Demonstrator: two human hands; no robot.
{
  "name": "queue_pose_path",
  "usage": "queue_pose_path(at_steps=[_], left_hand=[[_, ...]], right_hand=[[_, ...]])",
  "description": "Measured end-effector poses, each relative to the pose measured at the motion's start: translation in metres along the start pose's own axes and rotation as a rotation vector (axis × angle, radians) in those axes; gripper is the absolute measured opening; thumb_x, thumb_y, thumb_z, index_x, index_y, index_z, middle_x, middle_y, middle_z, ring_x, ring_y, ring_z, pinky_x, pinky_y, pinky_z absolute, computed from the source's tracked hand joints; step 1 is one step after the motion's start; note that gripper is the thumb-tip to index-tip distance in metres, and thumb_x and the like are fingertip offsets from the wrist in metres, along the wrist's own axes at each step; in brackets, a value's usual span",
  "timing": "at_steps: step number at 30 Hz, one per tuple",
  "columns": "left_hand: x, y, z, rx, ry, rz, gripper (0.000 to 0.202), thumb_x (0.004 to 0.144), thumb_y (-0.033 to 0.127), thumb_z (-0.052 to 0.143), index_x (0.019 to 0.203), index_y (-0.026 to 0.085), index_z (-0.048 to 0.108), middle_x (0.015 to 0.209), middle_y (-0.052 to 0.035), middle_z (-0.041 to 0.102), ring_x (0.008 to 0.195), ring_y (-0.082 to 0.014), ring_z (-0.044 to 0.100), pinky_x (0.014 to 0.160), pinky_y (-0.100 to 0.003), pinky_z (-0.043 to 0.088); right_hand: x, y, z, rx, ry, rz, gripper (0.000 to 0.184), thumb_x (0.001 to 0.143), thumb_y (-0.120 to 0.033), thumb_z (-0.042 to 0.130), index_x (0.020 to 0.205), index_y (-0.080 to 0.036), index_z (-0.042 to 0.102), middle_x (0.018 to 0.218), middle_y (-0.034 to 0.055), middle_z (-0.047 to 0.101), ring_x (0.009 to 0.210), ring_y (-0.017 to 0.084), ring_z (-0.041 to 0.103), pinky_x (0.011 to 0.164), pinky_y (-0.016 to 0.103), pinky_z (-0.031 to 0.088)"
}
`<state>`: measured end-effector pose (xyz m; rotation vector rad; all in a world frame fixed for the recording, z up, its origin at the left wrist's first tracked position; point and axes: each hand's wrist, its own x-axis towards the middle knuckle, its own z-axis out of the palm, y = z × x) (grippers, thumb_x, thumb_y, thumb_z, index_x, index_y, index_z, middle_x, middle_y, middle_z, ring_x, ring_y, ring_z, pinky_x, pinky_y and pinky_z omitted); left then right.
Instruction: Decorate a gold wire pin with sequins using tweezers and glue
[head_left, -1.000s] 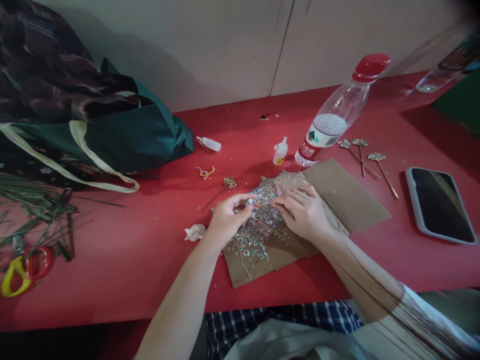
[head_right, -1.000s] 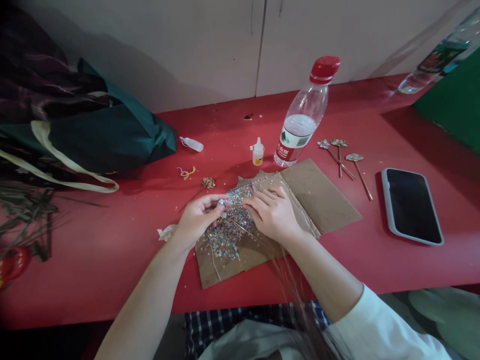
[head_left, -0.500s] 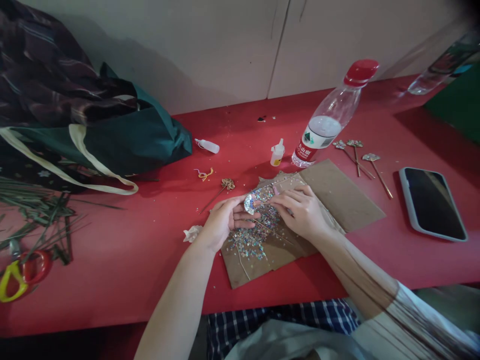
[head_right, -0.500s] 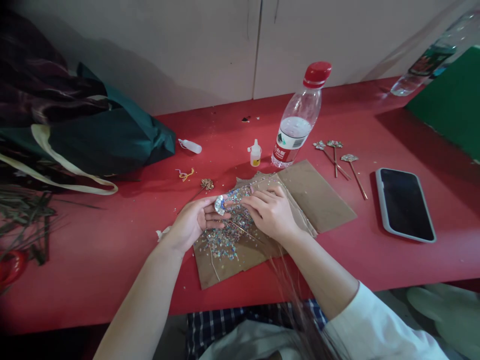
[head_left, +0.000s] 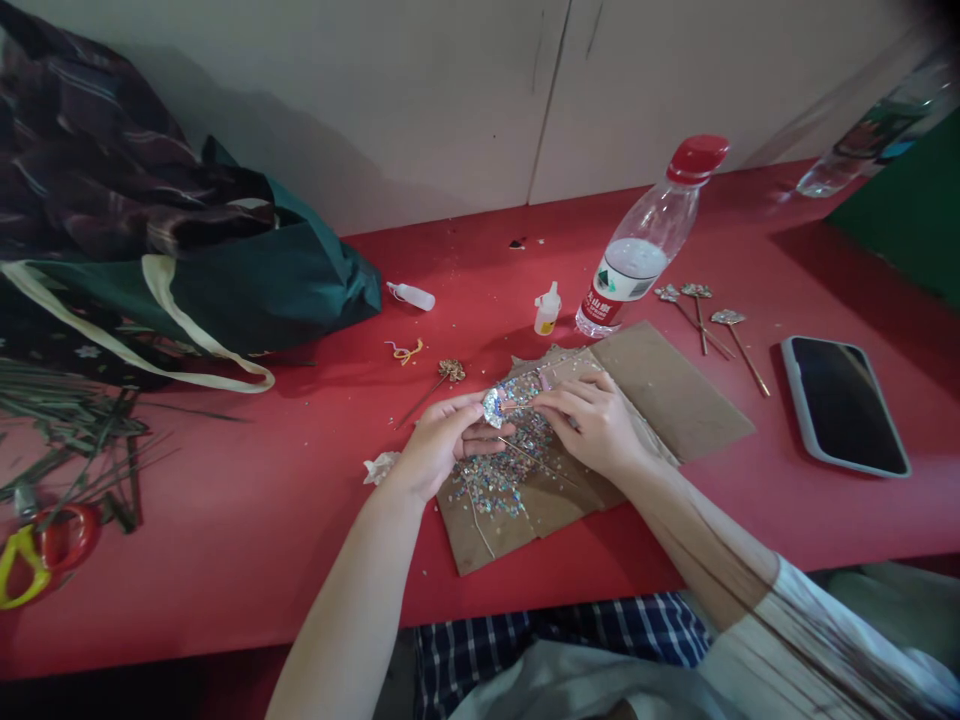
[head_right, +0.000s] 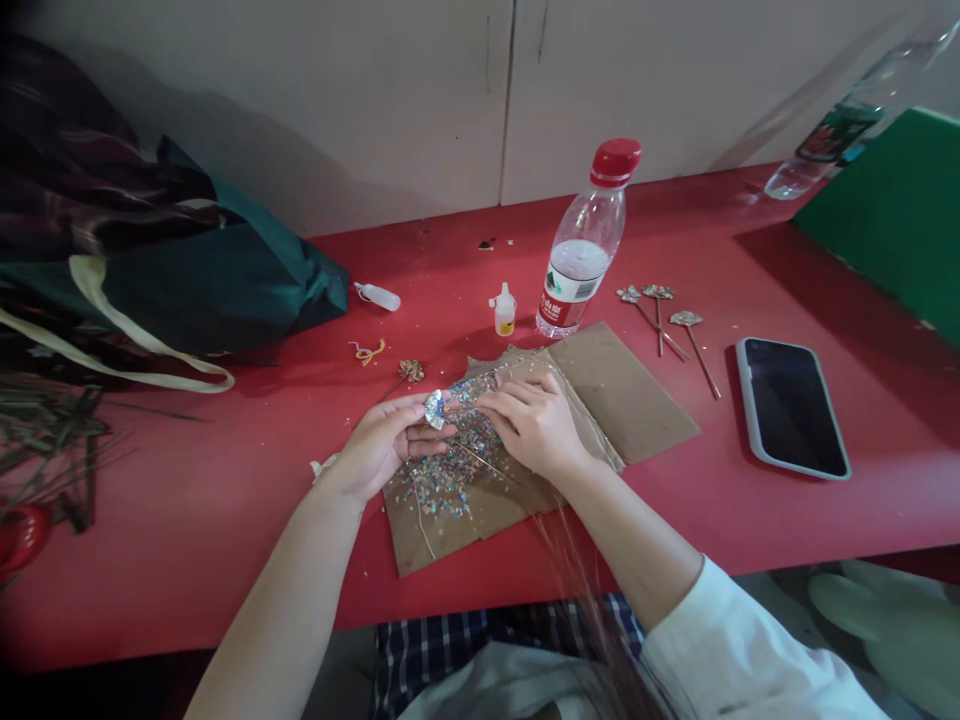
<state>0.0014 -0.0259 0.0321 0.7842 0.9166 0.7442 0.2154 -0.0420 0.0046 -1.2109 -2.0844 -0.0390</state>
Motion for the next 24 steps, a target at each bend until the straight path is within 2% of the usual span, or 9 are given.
queue_pose_path(at_steps=[4, 10, 16, 24], left_hand=[[-0.0001, -0.0008, -0.0017, -0.013, 0.001, 0.001, 0.024, 0.078, 0.026, 0.065, 0.098, 0.013, 0.068, 0.098, -0.0107, 0.070, 0.085, -0.0245, 0.070, 0.067, -0.028, 0.060], [-0.0002, 0.0015, -0.0012, -0.007, -0.003, -0.020, 0.031, 0.077, 0.026, 0.067, 0.105, 0.013, 0.066, 0.106, -0.0117, 0.069, 0.083, -0.0220, 0.070, 0.065, -0.025, 0.059], [-0.0010, 0.0041, 0.0009, -0.030, 0.016, -0.032, 0.028, 0.078, 0.035, 0.068, 0.095, 0.013, 0.068, 0.100, -0.0099, 0.071, 0.076, -0.0203, 0.071, 0.060, -0.025, 0.060], [-0.0011, 0.0029, -0.0014, -0.031, 0.005, -0.051, 0.028, 0.082, 0.037, 0.063, 0.097, 0.014, 0.067, 0.108, -0.0126, 0.069, 0.074, -0.0187, 0.071, 0.060, -0.025, 0.059]], right_hand=[[0.0000, 0.0004, 0.0005, 0.012, 0.008, -0.003, 0.011, 0.090, -0.021, 0.054, 0.089, -0.022, 0.065, 0.081, -0.0013, 0.071, 0.075, 0.013, 0.065, 0.077, 0.031, 0.036], [0.0007, 0.0002, -0.0002, 0.027, -0.005, 0.016, 0.011, 0.090, -0.022, 0.054, 0.089, -0.022, 0.065, 0.078, -0.0013, 0.070, 0.072, 0.013, 0.063, 0.077, 0.032, 0.036], [0.0009, -0.0010, -0.0016, 0.068, 0.016, 0.010, 0.014, 0.090, -0.019, 0.052, 0.089, -0.022, 0.066, 0.078, -0.0006, 0.070, 0.070, 0.012, 0.061, 0.077, 0.032, 0.036], [0.0004, -0.0028, -0.0052, 0.074, 0.011, -0.004, 0.013, 0.089, -0.019, 0.054, 0.090, -0.022, 0.066, 0.079, -0.0009, 0.071, 0.071, 0.012, 0.062, 0.078, 0.032, 0.036]])
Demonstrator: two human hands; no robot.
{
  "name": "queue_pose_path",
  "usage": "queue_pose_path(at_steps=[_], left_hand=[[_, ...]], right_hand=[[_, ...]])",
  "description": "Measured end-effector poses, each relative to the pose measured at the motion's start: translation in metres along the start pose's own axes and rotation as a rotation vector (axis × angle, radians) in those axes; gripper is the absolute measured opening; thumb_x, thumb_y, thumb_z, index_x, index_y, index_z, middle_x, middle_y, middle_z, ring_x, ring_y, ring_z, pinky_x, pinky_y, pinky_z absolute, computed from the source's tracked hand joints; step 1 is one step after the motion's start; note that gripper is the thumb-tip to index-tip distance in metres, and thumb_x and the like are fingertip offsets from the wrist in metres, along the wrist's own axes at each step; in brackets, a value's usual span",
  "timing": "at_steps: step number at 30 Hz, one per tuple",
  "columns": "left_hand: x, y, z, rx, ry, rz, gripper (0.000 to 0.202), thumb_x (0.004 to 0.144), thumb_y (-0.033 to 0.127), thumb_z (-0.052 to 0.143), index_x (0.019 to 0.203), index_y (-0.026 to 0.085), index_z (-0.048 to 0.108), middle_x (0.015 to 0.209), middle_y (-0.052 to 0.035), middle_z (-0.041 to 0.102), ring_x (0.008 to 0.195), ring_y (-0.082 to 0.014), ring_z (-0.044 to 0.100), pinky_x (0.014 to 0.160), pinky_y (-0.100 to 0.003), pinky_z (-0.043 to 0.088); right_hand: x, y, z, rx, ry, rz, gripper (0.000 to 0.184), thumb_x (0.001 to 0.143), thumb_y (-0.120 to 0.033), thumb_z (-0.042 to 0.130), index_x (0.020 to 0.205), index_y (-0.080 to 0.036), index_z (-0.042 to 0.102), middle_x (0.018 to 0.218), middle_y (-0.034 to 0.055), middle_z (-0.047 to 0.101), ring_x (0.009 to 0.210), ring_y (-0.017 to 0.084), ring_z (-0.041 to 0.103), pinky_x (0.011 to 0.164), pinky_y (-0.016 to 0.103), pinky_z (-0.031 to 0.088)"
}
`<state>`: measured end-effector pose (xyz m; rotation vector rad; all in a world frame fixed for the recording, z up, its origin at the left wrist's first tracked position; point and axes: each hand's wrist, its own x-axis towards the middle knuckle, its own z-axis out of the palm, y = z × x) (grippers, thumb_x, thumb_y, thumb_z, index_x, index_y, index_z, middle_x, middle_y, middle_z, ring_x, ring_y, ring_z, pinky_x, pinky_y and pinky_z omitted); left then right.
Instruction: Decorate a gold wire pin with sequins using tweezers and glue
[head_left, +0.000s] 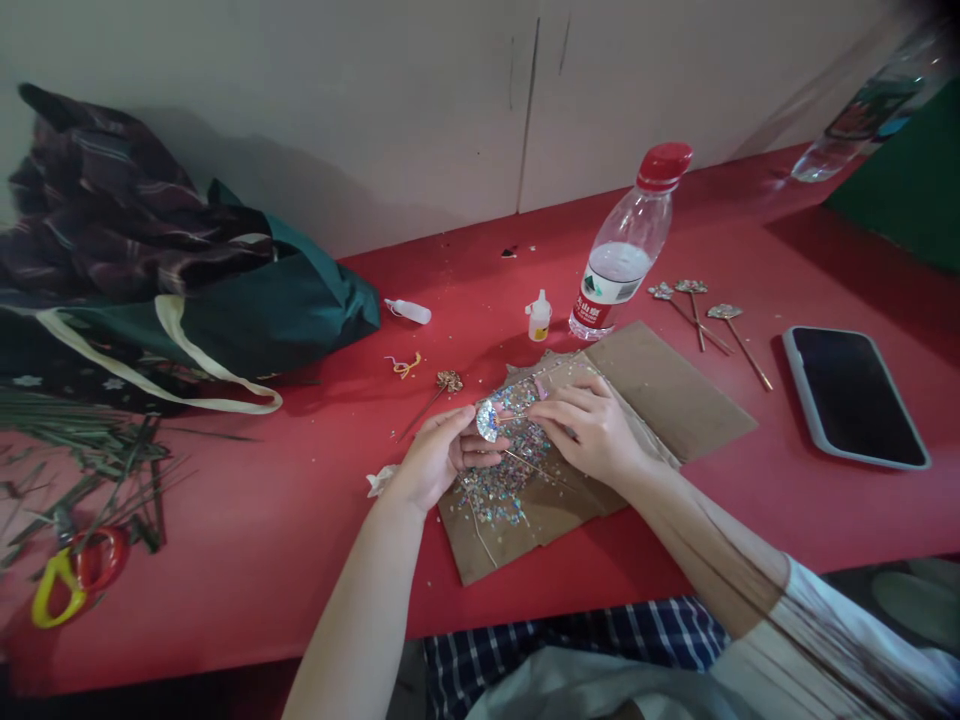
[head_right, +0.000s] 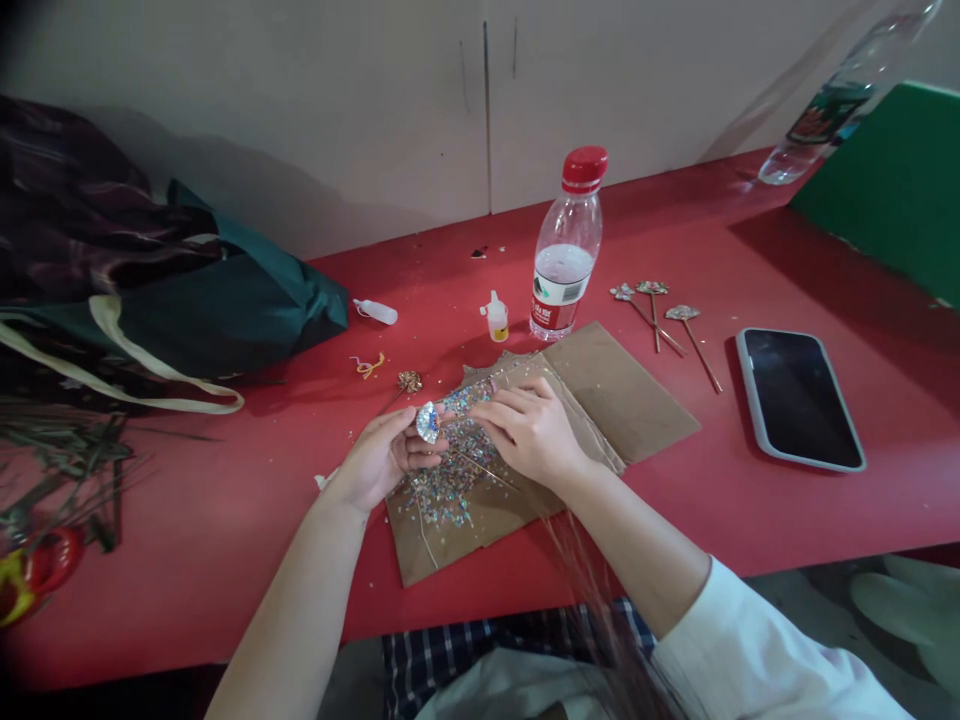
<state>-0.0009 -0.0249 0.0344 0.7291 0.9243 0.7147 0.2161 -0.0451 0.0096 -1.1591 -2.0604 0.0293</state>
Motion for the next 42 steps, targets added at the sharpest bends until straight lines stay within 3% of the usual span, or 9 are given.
queue_pose_path(at_steps=[4, 10, 13, 16, 19, 24, 29, 33, 42], left_hand=[[0.000, 0.000, -0.001, 0.001, -0.011, -0.007, 0.032, 0.086, 0.040, 0.058, 0.102, 0.014, 0.067, 0.115, -0.0139, 0.066, 0.078, -0.0192, 0.071, 0.062, -0.026, 0.059], [0.003, 0.000, 0.001, 0.043, 0.031, 0.022, 0.027, 0.081, 0.029, 0.064, 0.105, 0.016, 0.067, 0.113, -0.0117, 0.067, 0.076, -0.0144, 0.069, 0.065, -0.023, 0.058], [0.006, 0.000, 0.001, -0.031, 0.067, 0.034, 0.025, 0.086, 0.032, 0.057, 0.102, 0.015, 0.067, 0.109, -0.0117, 0.068, 0.072, -0.0133, 0.068, 0.059, -0.022, 0.057], [0.007, 0.000, -0.001, -0.125, 0.024, -0.005, 0.032, 0.090, 0.035, 0.047, 0.102, 0.013, 0.067, 0.111, -0.0136, 0.067, 0.076, -0.0151, 0.067, 0.051, -0.021, 0.054], [0.005, -0.001, 0.000, -0.122, -0.052, 0.009, 0.027, 0.085, 0.029, 0.053, 0.101, 0.012, 0.068, 0.115, -0.0150, 0.065, 0.080, -0.0156, 0.066, 0.049, -0.019, 0.050], [0.001, -0.008, 0.008, 0.019, -0.100, 0.052, 0.028, 0.077, 0.021, 0.067, 0.105, 0.017, 0.069, 0.113, -0.0120, 0.067, 0.079, -0.0105, 0.062, 0.058, -0.017, 0.044], [0.002, -0.013, 0.015, 0.128, -0.009, 0.053, 0.027, 0.073, 0.031, 0.073, 0.097, 0.020, 0.072, 0.098, -0.0074, 0.071, 0.075, -0.0098, 0.060, 0.059, -0.019, 0.040], [0.003, -0.014, 0.017, 0.099, 0.051, 0.062, 0.027, 0.065, 0.035, 0.078, 0.086, 0.018, 0.074, 0.087, -0.0056, 0.072, 0.064, -0.0077, 0.055, 0.057, -0.020, 0.039], [0.002, -0.015, 0.020, 0.072, 0.069, 0.038, 0.024, 0.065, 0.037, 0.078, 0.081, 0.020, 0.073, 0.078, -0.0009, 0.068, 0.058, -0.0053, 0.049, 0.054, -0.018, 0.036]], right_hand=[[0.001, -0.001, -0.004, -0.049, 0.004, -0.013, 0.014, 0.089, -0.017, 0.054, 0.089, -0.023, 0.067, 0.081, -0.0020, 0.071, 0.074, 0.012, 0.063, 0.081, 0.033, 0.035], [0.000, -0.006, -0.008, -0.202, -0.034, -0.115, 0.014, 0.088, -0.017, 0.055, 0.092, -0.024, 0.066, 0.076, -0.0024, 0.070, 0.071, 0.012, 0.063, 0.073, 0.031, 0.033], [-0.001, -0.010, -0.006, -0.136, -0.066, -0.084, 0.012, 0.088, -0.018, 0.055, 0.094, -0.023, 0.064, 0.074, -0.0030, 0.070, 0.068, 0.011, 0.064, 0.070, 0.030, 0.033], [-0.003, -0.012, -0.002, -0.062, -0.090, -0.049, 0.010, 0.086, -0.016, 0.054, 0.091, -0.021, 0.062, 0.065, -0.0049, 0.068, 0.055, 0.009, 0.060, 0.067, 0.029, 0.035], [-0.005, -0.014, 0.001, 0.009, -0.103, -0.024, 0.012, 0.085, -0.015, 0.053, 0.090, -0.021, 0.062, 0.058, -0.0062, 0.065, 0.048, 0.009, 0.055, 0.066, 0.029, 0.036], [-0.006, -0.019, 0.007, 0.132, -0.114, -0.010, 0.017, 0.082, -0.012, 0.051, 0.086, -0.022, 0.064, 0.051, -0.0069, 0.061, 0.045, 0.009, 0.051, 0.066, 0.029, 0.034], [-0.004, -0.026, 0.008, 0.344, -0.236, 0.042, 0.021, 0.086, -0.010, 0.046, 0.089, -0.023, 0.062, 0.066, -0.0062, 0.068, 0.056, 0.009, 0.058, 0.074, 0.029, 0.036], [-0.002, -0.032, 0.004, 0.516, -0.318, 0.144, 0.022, 0.091, -0.010, 0.042, 0.093, -0.023, 0.060, 0.061, -0.0084, 0.065, 0.058, 0.009, 0.057, 0.076, 0.029, 0.039], [-0.002, -0.033, 0.003, 0.540, -0.340, 0.158, 0.024, 0.091, -0.010, 0.041, 0.094, -0.024, 0.061, 0.062, -0.0076, 0.066, 0.059, 0.010, 0.056, 0.075, 0.032, 0.040]])
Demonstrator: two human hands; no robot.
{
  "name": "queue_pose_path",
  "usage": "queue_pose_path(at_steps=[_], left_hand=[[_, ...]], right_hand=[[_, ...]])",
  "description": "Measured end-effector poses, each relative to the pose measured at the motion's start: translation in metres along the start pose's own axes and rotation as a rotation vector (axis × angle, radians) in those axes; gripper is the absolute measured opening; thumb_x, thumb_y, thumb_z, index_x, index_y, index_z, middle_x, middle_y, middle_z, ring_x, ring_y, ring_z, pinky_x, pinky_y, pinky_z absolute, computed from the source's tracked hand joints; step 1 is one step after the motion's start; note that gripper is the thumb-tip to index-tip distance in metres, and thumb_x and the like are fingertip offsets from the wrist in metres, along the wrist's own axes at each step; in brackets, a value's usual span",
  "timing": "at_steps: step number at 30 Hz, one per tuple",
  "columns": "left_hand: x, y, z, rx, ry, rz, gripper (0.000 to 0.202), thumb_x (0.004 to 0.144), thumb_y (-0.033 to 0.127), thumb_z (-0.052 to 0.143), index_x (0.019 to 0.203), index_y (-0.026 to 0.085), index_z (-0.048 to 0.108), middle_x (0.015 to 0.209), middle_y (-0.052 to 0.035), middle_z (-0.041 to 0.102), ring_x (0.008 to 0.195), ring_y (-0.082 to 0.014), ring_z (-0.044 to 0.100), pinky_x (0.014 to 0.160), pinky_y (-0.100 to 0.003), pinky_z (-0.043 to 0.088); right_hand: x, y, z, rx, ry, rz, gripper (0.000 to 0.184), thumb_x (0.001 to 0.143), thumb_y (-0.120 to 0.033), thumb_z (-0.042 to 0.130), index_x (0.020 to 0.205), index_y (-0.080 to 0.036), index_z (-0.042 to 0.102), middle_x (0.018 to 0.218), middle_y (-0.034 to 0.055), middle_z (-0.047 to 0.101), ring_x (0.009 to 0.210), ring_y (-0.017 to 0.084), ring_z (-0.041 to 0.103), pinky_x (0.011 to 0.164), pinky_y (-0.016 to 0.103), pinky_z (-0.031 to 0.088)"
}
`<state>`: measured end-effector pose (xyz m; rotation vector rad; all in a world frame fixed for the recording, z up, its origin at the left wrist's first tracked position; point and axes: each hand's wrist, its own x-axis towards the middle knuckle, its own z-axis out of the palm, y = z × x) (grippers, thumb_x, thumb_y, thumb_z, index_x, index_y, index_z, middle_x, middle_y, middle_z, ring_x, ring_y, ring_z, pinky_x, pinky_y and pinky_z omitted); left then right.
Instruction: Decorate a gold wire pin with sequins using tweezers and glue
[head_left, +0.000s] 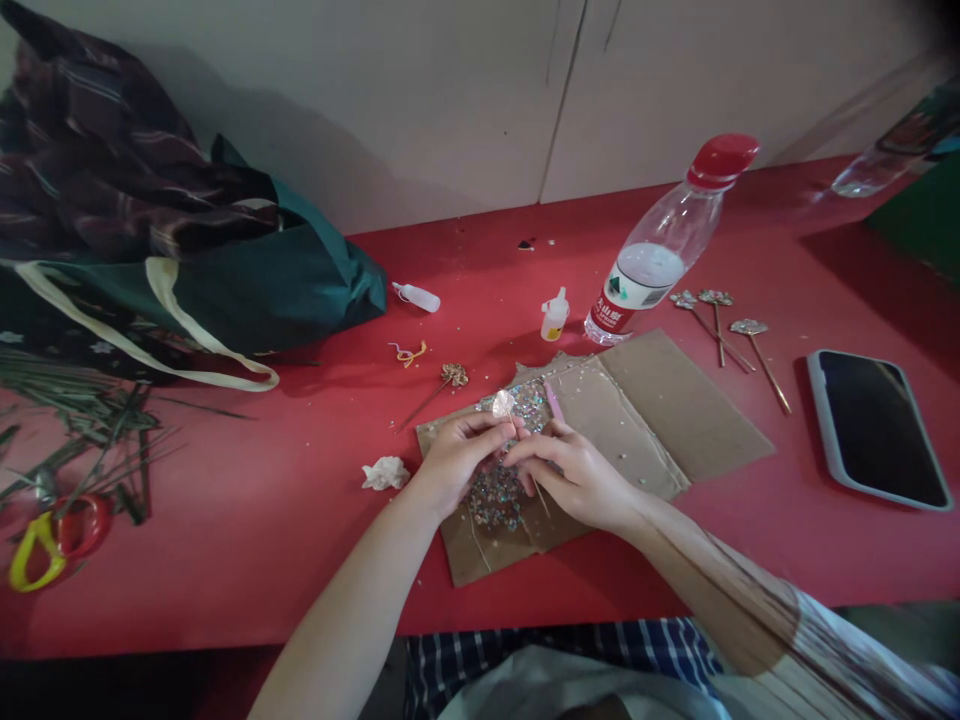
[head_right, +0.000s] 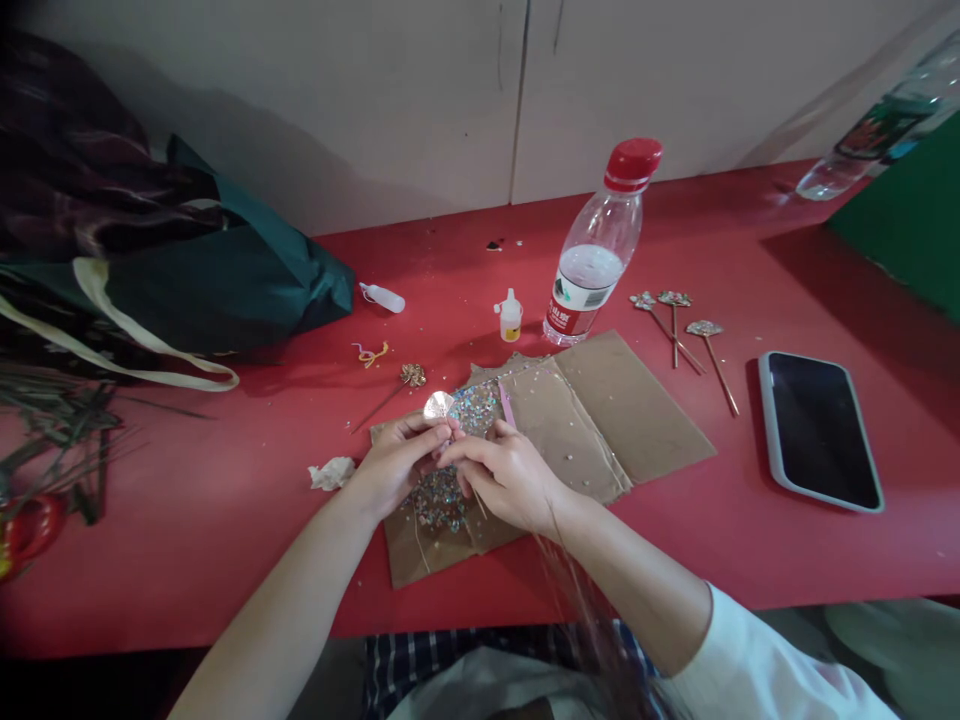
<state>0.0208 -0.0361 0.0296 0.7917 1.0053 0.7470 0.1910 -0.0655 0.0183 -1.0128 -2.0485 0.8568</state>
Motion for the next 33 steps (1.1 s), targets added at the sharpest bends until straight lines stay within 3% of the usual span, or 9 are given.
queue_pose_path(at_steps=[9, 20, 28, 33], left_hand=[[0.0001, -0.0008, -0.0002, 0.031, -0.010, -0.007, 0.026, 0.068, 0.039, 0.076, 0.082, 0.018, 0.072, 0.077, -0.0010, 0.066, 0.056, -0.0049, 0.046, 0.048, -0.017, 0.030], [0.0020, -0.0020, -0.0011, 0.047, 0.006, 0.087, 0.022, 0.071, 0.037, 0.074, 0.077, 0.017, 0.069, 0.072, 0.0000, 0.063, 0.050, -0.0032, 0.041, 0.041, -0.017, 0.023], [0.0015, 0.0002, 0.0003, 0.082, 0.035, 0.062, 0.024, 0.070, 0.039, 0.074, 0.078, 0.016, 0.068, 0.067, 0.0013, 0.060, 0.048, -0.0033, 0.040, 0.040, -0.017, 0.023], [0.0024, 0.0008, -0.0017, 0.060, 0.038, 0.068, 0.025, 0.070, 0.039, 0.074, 0.079, 0.016, 0.068, 0.068, 0.0012, 0.060, 0.047, -0.0023, 0.038, 0.037, -0.015, 0.024]], right_hand=[[0.0017, -0.0008, -0.0020, -0.067, 0.008, -0.035, 0.023, 0.090, -0.014, 0.044, 0.094, -0.023, 0.064, 0.063, -0.0051, 0.066, 0.060, 0.012, 0.057, 0.076, 0.033, 0.040], [0.0022, -0.0005, -0.0019, -0.052, 0.013, -0.012, 0.021, 0.089, -0.015, 0.045, 0.094, -0.024, 0.063, 0.059, -0.0064, 0.063, 0.063, 0.012, 0.060, 0.077, 0.035, 0.042], [0.0027, 0.0014, -0.0014, -0.043, 0.000, -0.013, 0.020, 0.090, -0.015, 0.045, 0.095, -0.022, 0.063, 0.061, -0.0058, 0.064, 0.061, 0.011, 0.059, 0.082, 0.035, 0.038], [0.0045, 0.0004, -0.0025, -0.070, 0.022, -0.014, 0.017, 0.090, -0.019, 0.048, 0.092, -0.022, 0.064, 0.062, -0.0045, 0.065, 0.061, 0.011, 0.056, 0.077, 0.032, 0.039]])
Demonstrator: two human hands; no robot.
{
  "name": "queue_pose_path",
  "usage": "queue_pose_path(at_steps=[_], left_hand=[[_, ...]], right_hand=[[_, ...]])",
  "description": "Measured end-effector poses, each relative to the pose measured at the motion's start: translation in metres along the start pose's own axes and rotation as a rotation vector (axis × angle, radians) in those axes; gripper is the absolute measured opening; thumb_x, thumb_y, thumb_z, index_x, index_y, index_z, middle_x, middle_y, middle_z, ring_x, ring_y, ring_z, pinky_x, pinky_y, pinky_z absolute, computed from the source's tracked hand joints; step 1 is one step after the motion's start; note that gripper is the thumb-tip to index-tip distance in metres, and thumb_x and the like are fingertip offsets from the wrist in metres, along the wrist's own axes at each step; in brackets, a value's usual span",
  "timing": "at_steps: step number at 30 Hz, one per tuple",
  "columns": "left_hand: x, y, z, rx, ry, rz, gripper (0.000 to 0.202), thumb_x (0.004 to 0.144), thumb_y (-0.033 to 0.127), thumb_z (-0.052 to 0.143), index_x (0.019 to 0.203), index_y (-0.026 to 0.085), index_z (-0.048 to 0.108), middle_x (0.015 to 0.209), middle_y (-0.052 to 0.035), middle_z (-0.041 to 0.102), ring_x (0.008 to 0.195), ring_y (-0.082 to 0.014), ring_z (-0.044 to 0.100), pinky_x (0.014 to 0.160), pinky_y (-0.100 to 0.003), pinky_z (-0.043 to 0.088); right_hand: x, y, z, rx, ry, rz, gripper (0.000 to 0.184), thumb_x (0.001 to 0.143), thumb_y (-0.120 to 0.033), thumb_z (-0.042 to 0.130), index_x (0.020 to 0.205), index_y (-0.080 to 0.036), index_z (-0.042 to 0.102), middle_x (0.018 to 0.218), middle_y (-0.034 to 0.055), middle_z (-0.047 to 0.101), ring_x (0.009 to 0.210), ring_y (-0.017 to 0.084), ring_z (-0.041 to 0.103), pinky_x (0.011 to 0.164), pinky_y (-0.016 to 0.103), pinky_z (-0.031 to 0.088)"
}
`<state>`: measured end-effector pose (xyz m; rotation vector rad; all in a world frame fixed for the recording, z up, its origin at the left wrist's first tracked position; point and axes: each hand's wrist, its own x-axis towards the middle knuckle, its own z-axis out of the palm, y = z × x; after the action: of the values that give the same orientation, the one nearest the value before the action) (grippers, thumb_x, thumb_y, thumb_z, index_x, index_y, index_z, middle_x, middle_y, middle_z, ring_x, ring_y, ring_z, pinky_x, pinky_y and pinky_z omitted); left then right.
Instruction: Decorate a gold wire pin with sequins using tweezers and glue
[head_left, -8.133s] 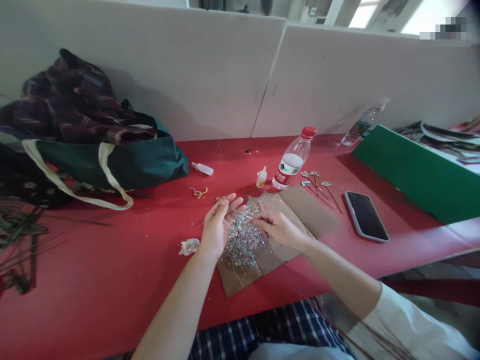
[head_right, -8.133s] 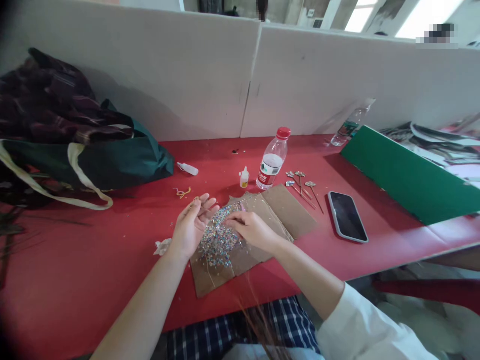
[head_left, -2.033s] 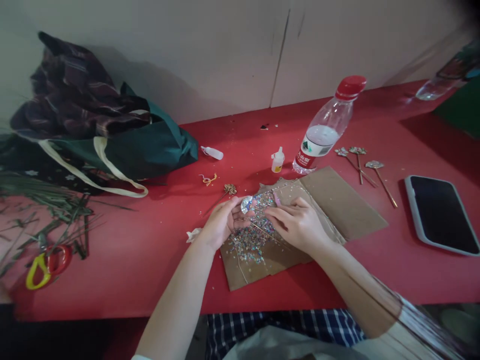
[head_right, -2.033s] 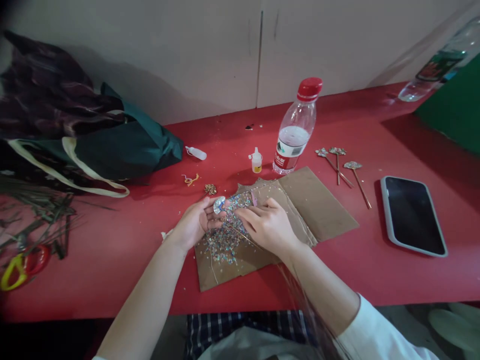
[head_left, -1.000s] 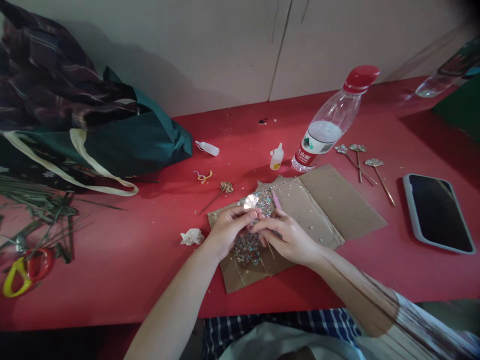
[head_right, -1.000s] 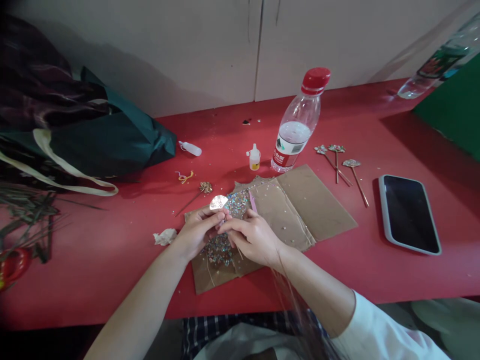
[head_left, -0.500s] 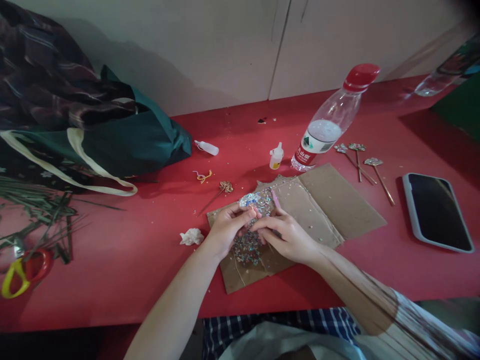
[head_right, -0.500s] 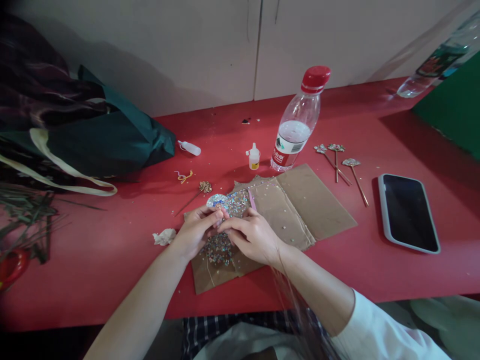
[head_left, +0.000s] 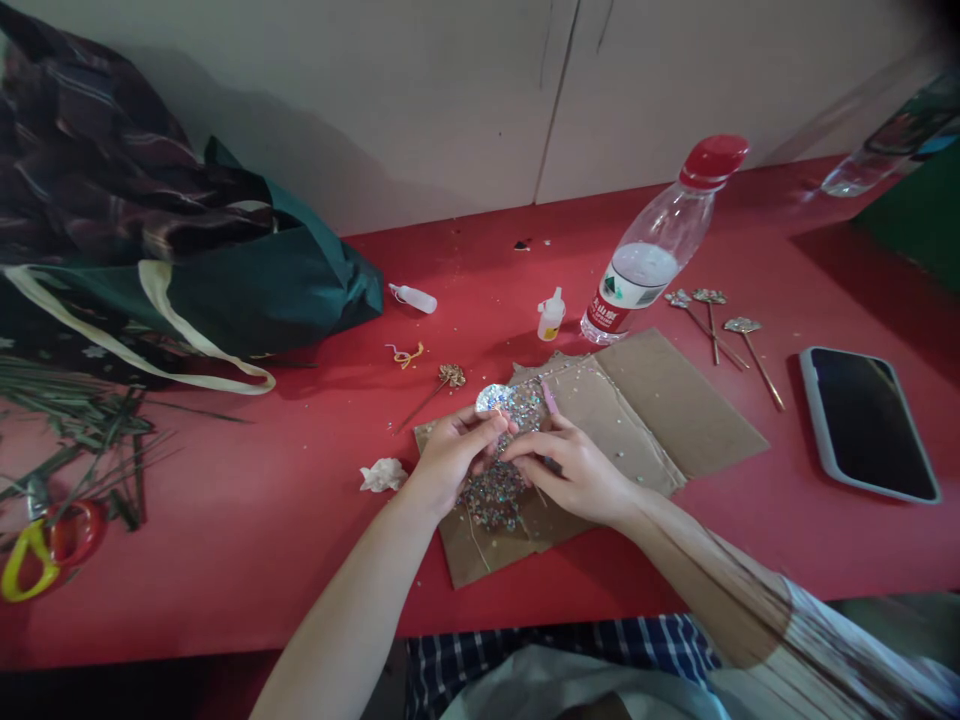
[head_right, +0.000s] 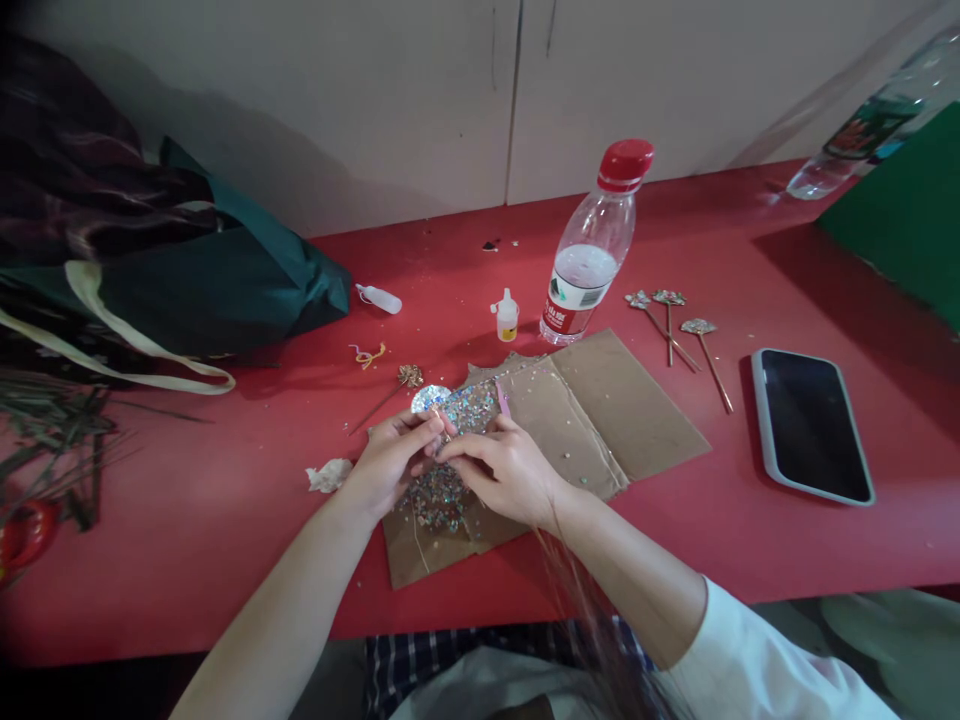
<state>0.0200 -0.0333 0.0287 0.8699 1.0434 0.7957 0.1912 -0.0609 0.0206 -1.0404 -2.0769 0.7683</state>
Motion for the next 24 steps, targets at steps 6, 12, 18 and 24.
queue_pose_path(at_steps=[6, 12, 18, 24], left_hand=[[0.011, -0.003, -0.013, 0.028, 0.088, 0.104, 0.025, 0.072, 0.040, 0.073, 0.082, 0.017, 0.067, 0.079, -0.0020, 0.065, 0.049, -0.0035, 0.046, 0.036, -0.014, 0.032], [0.016, -0.003, -0.017, 0.137, 0.211, 0.241, 0.026, 0.073, 0.041, 0.071, 0.080, 0.017, 0.065, 0.071, -0.0017, 0.065, 0.048, -0.0059, 0.052, 0.038, -0.016, 0.038], [0.012, -0.003, -0.013, 0.223, 0.242, 0.353, 0.026, 0.075, 0.042, 0.068, 0.075, 0.016, 0.065, 0.068, -0.0014, 0.065, 0.045, -0.0061, 0.050, 0.037, -0.017, 0.037], [0.013, 0.000, -0.028, 0.346, 0.354, 0.551, 0.031, 0.084, 0.047, 0.055, 0.079, 0.018, 0.063, 0.062, 0.0015, 0.060, 0.043, -0.0056, 0.046, 0.040, -0.018, 0.033]], right_hand=[[0.000, 0.009, -0.003, -0.114, 0.140, 0.018, 0.018, 0.089, -0.023, 0.052, 0.102, -0.023, 0.064, 0.067, -0.0028, 0.066, 0.058, 0.011, 0.053, 0.071, 0.028, 0.039], [0.001, 0.025, -0.006, -0.351, 0.206, 0.037, 0.017, 0.091, -0.026, 0.051, 0.099, -0.023, 0.067, 0.075, -0.0012, 0.071, 0.063, 0.012, 0.059, 0.074, 0.029, 0.035], [-0.001, 0.032, -0.008, -0.396, 0.203, 0.154, 0.022, 0.093, -0.028, 0.046, 0.095, -0.023, 0.068, 0.085, 0.0006, 0.073, 0.070, 0.015, 0.062, 0.075, 0.030, 0.038], [-0.001, 0.035, -0.011, -0.451, 0.246, 0.252, 0.026, 0.093, -0.027, 0.042, 0.097, -0.023, 0.067, 0.077, 0.0009, 0.072, 0.068, 0.017, 0.060, 0.071, 0.027, 0.042]])
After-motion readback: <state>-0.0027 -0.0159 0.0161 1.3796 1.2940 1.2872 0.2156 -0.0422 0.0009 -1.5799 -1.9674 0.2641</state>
